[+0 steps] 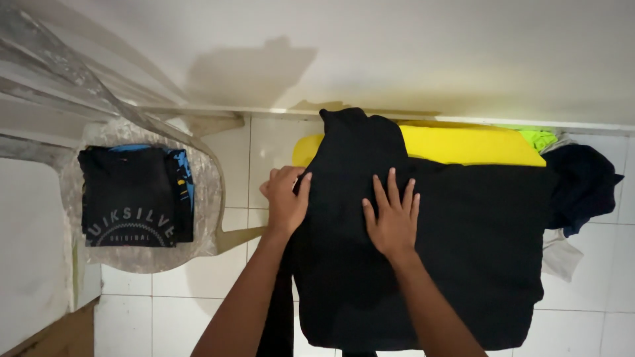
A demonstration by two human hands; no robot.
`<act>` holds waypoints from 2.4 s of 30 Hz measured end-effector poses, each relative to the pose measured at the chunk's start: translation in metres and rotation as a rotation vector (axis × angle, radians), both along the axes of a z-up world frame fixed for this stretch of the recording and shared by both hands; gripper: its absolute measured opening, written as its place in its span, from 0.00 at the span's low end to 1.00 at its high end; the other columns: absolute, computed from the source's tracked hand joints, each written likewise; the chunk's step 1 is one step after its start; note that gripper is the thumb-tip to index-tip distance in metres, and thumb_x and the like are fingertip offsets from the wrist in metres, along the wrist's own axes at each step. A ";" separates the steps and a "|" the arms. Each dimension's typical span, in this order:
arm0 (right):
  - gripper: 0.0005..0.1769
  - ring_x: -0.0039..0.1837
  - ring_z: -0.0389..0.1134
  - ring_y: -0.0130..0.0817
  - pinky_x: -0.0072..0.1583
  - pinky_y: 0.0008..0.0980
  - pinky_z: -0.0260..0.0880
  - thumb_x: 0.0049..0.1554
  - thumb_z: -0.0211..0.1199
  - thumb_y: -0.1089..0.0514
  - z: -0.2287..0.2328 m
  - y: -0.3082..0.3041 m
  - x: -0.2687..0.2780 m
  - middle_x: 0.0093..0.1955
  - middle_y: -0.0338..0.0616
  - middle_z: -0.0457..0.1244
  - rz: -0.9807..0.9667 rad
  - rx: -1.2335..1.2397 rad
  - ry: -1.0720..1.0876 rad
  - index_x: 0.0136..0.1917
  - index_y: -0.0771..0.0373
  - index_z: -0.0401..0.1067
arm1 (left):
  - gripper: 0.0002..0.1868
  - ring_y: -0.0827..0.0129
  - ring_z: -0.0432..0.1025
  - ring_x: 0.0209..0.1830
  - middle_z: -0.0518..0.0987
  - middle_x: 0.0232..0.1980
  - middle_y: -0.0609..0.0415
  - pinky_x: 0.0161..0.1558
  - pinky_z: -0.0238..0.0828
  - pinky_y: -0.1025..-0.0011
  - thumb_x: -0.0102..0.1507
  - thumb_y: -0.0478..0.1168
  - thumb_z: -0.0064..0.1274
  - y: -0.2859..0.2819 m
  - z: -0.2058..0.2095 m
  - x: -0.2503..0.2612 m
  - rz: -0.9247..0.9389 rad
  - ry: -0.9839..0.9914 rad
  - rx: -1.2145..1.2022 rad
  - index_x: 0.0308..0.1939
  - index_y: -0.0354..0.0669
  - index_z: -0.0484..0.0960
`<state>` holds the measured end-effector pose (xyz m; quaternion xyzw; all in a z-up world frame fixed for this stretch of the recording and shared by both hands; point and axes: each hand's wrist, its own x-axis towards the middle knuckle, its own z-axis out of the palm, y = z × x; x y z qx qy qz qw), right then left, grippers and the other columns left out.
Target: Fold a black t-shirt on a yellow stool.
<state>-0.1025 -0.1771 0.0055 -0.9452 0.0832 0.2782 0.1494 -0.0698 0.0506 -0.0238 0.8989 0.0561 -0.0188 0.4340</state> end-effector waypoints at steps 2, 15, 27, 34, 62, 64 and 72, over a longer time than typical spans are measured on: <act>0.36 0.85 0.24 0.59 0.79 0.59 0.25 0.64 0.44 0.36 -0.009 0.001 -0.004 0.87 0.43 0.29 0.010 -0.009 -0.031 0.83 0.43 0.47 | 0.10 0.63 0.70 0.51 0.82 0.48 0.54 0.61 0.48 0.59 0.64 0.42 0.57 0.005 -0.021 -0.013 0.014 0.020 0.001 0.48 0.44 0.84; 0.34 0.81 0.45 0.64 0.73 0.59 0.49 0.45 0.71 0.62 0.031 0.022 -0.010 0.85 0.44 0.42 0.495 0.215 -0.563 0.65 0.46 0.75 | 0.06 0.69 0.71 0.54 0.81 0.49 0.62 0.57 0.54 0.56 0.65 0.43 0.60 -0.038 0.027 -0.076 -0.404 -0.264 0.019 0.42 0.49 0.87; 0.36 0.81 0.45 0.60 0.74 0.57 0.50 0.38 0.74 0.68 0.044 -0.021 -0.026 0.86 0.41 0.40 0.471 0.163 -0.486 0.60 0.45 0.80 | 0.10 0.63 0.69 0.54 0.82 0.49 0.63 0.55 0.52 0.49 0.63 0.41 0.60 -0.012 0.021 -0.110 -0.096 -0.179 0.235 0.48 0.50 0.82; 0.43 0.77 0.42 0.60 0.66 0.70 0.39 0.36 0.78 0.59 0.066 0.009 -0.037 0.82 0.44 0.39 0.667 0.354 -0.436 0.66 0.51 0.74 | 0.07 0.59 0.72 0.48 0.80 0.41 0.57 0.50 0.54 0.53 0.60 0.40 0.62 -0.058 0.086 -0.163 -0.143 -0.322 0.373 0.40 0.50 0.81; 0.34 0.81 0.46 0.52 0.74 0.57 0.41 0.56 0.67 0.57 0.039 -0.020 -0.093 0.86 0.45 0.43 0.531 0.277 -0.562 0.75 0.49 0.65 | 0.05 0.59 0.71 0.46 0.84 0.42 0.58 0.54 0.56 0.54 0.58 0.36 0.60 -0.007 0.045 -0.149 0.191 -0.171 0.188 0.36 0.48 0.88; 0.33 0.82 0.44 0.55 0.75 0.59 0.38 0.57 0.65 0.54 0.032 -0.011 -0.088 0.86 0.48 0.42 0.507 0.232 -0.476 0.75 0.49 0.64 | 0.06 0.57 0.71 0.46 0.85 0.41 0.58 0.54 0.56 0.52 0.59 0.38 0.59 0.009 0.037 -0.151 0.237 -0.123 0.199 0.38 0.48 0.89; 0.40 0.84 0.30 0.61 0.75 0.69 0.29 0.60 0.56 0.41 0.006 0.005 -0.077 0.88 0.44 0.25 0.473 0.000 -0.109 0.82 0.38 0.47 | 0.11 0.57 0.72 0.48 0.84 0.43 0.56 0.53 0.61 0.54 0.67 0.48 0.57 0.026 -0.007 -0.176 0.353 0.104 -0.029 0.42 0.47 0.88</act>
